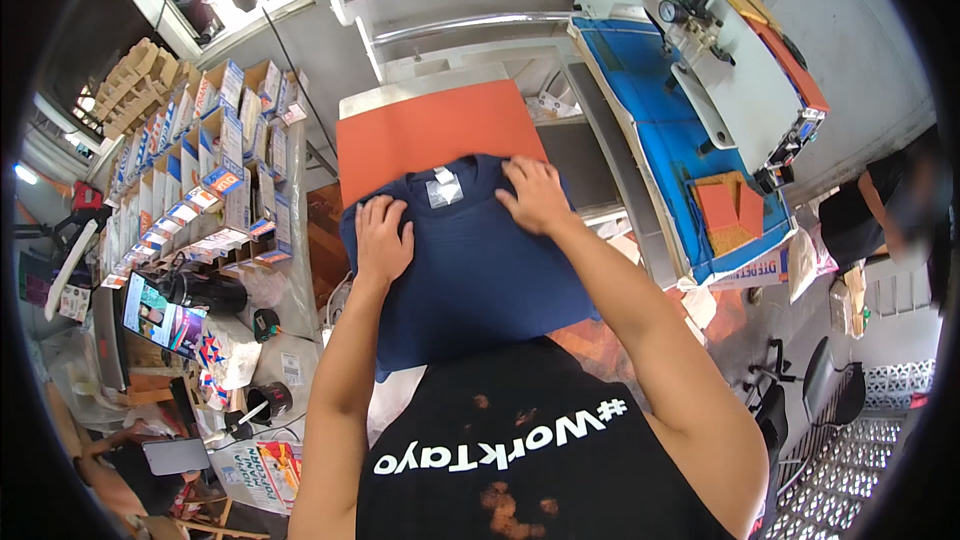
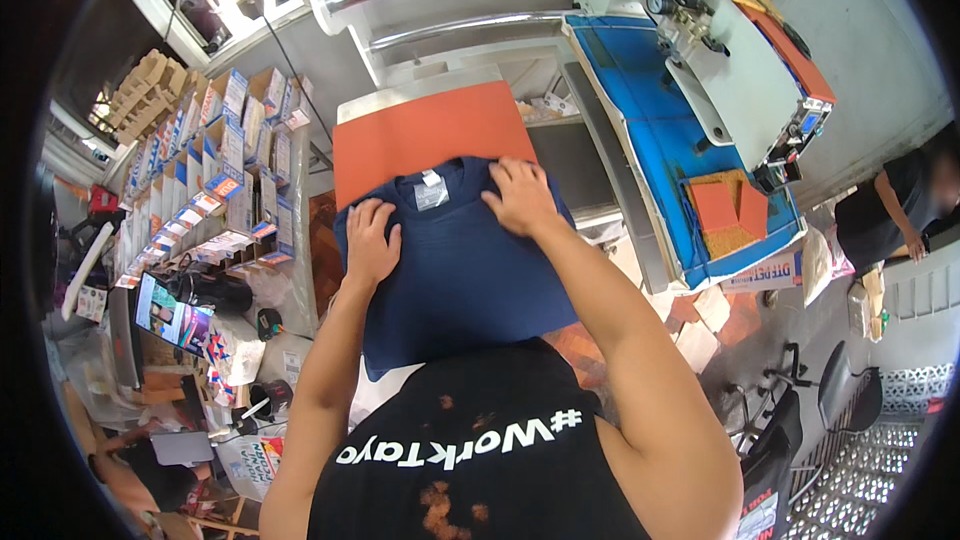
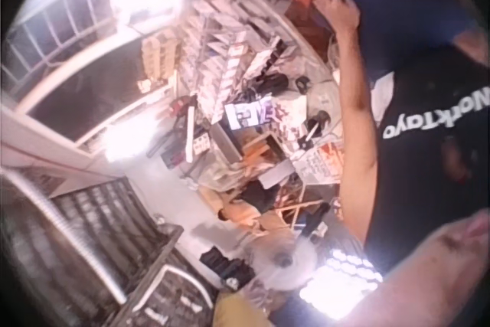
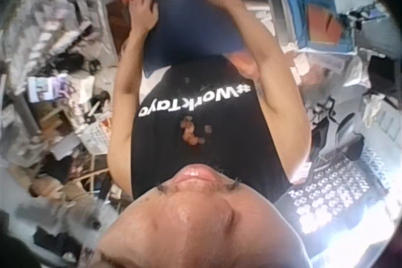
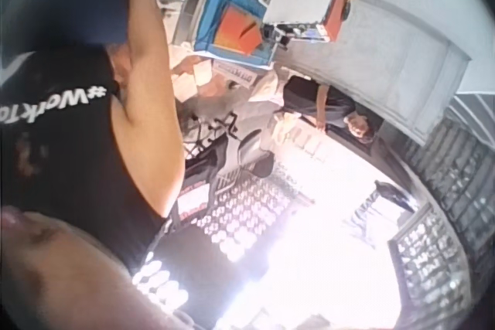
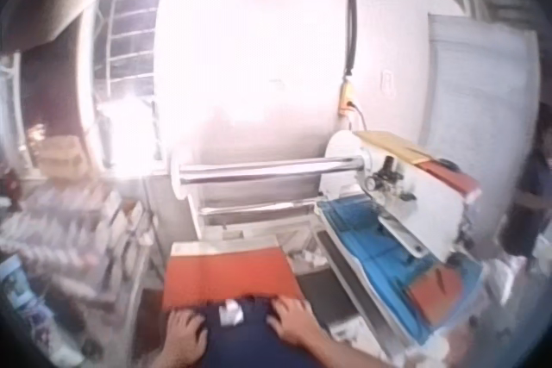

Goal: The person places a black t-shirt on a heat press, aligns a transfer sheet, and operates the machine. They then handle a blue t-shirt, place it on the press, and apply a second transfer design. The person folds the finished shirts and stacks them.

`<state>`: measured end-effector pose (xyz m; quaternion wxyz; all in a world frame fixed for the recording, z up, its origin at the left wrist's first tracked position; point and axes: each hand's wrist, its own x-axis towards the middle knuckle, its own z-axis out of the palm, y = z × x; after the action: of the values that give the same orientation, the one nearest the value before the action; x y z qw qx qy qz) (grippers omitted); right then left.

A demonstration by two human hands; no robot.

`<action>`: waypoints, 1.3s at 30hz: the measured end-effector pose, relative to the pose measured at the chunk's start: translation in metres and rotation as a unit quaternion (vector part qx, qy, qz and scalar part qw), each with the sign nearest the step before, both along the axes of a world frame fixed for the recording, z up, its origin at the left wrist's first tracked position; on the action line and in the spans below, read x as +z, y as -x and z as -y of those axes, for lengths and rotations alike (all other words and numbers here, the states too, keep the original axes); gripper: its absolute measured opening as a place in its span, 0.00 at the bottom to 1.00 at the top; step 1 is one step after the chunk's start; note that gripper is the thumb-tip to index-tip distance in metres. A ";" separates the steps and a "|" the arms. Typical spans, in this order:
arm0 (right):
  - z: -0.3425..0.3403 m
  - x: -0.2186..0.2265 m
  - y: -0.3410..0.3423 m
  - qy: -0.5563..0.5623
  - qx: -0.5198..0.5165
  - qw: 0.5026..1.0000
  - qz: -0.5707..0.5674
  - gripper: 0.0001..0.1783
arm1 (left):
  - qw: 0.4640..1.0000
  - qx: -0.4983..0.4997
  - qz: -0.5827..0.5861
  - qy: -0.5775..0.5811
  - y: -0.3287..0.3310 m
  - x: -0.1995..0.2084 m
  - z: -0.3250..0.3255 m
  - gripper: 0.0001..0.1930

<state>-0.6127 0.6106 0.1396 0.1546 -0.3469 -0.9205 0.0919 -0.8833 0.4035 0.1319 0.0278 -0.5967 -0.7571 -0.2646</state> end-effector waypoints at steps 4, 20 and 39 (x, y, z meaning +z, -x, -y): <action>-0.039 0.015 -0.003 0.012 -0.249 0.968 0.039 0.27 | 0.997 0.061 -0.031 0.044 -0.009 -0.004 -0.008 0.28; -0.051 -0.009 -0.043 0.221 -0.237 0.897 -0.301 0.10 | 0.998 0.058 -0.028 0.025 -0.006 -0.011 -0.008 0.28; -0.071 0.071 0.035 0.314 -0.026 0.942 -0.114 0.06 | 0.984 0.057 0.166 -0.002 0.082 0.032 -0.033 0.05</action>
<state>-0.6472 0.6812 0.2102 0.1440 -0.3885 -0.8118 0.4115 -0.9655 0.4361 0.1643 -0.0823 -0.5001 -0.7836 -0.3592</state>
